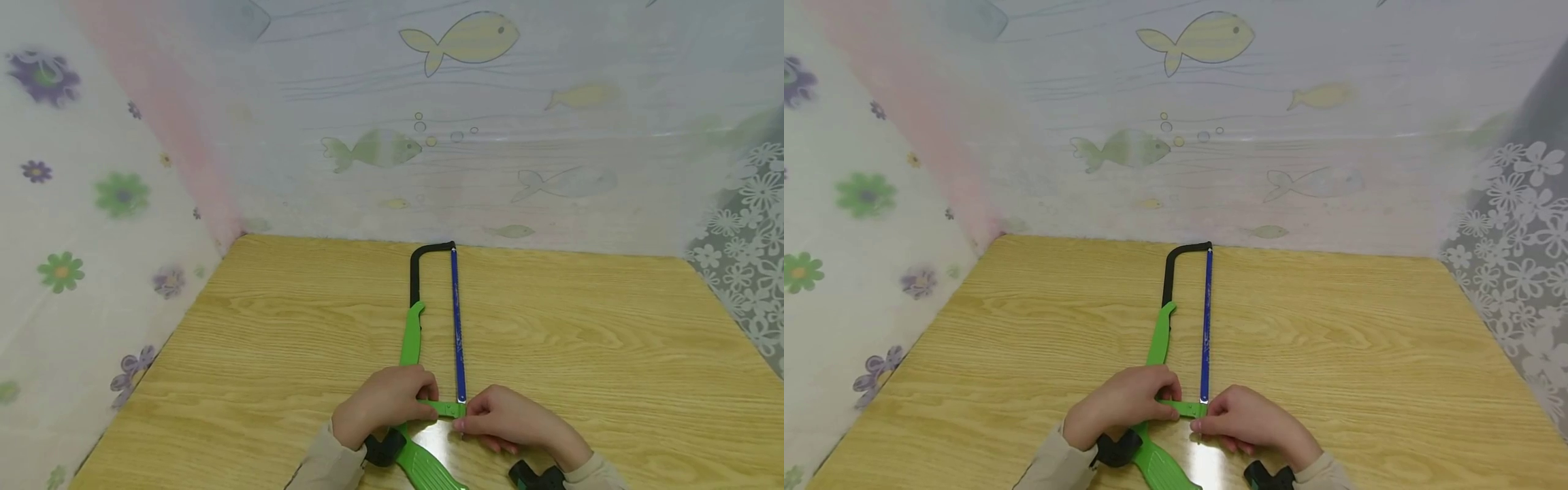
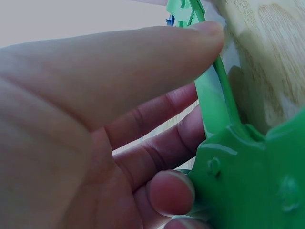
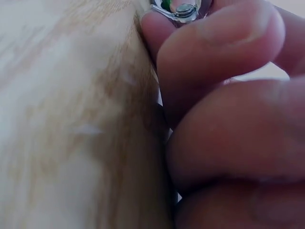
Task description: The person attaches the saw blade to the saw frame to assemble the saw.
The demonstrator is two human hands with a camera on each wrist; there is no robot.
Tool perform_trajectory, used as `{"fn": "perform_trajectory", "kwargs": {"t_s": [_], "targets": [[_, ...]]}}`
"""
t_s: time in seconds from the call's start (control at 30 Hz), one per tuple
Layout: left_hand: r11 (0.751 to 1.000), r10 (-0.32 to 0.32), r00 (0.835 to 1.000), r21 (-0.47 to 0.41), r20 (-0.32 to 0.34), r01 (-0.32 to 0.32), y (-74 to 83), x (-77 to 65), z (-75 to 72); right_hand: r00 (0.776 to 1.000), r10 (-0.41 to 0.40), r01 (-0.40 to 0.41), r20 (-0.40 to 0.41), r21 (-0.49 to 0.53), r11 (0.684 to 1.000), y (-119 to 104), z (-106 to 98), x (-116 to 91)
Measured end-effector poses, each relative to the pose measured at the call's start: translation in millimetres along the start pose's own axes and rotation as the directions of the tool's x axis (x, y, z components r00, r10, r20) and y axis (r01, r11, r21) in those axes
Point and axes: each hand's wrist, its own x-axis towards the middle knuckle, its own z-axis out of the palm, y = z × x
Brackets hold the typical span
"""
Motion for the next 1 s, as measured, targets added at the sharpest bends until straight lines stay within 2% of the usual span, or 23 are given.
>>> {"fn": "perform_trajectory", "kwargs": {"t_s": [0.43,0.73,1.0], "targets": [[1.000,-0.006,1.000,-0.005,0.013,0.007,1.5,0.4,-0.7,0.999,-0.026,0.026,0.026,0.005,1.000,0.8,-3.0,-0.9],[1.000,-0.023,1.000,-0.011,0.012,0.023,0.6,0.5,0.2,1.000,-0.012,0.011,0.025,0.020,1.000,1.9,-3.8,-0.2],[1.000,-0.008,1.000,-0.004,0.011,0.008,0.3,0.4,0.2,0.999,-0.026,0.025,0.037,0.023,0.999,2.6,-4.4,-0.4]]}}
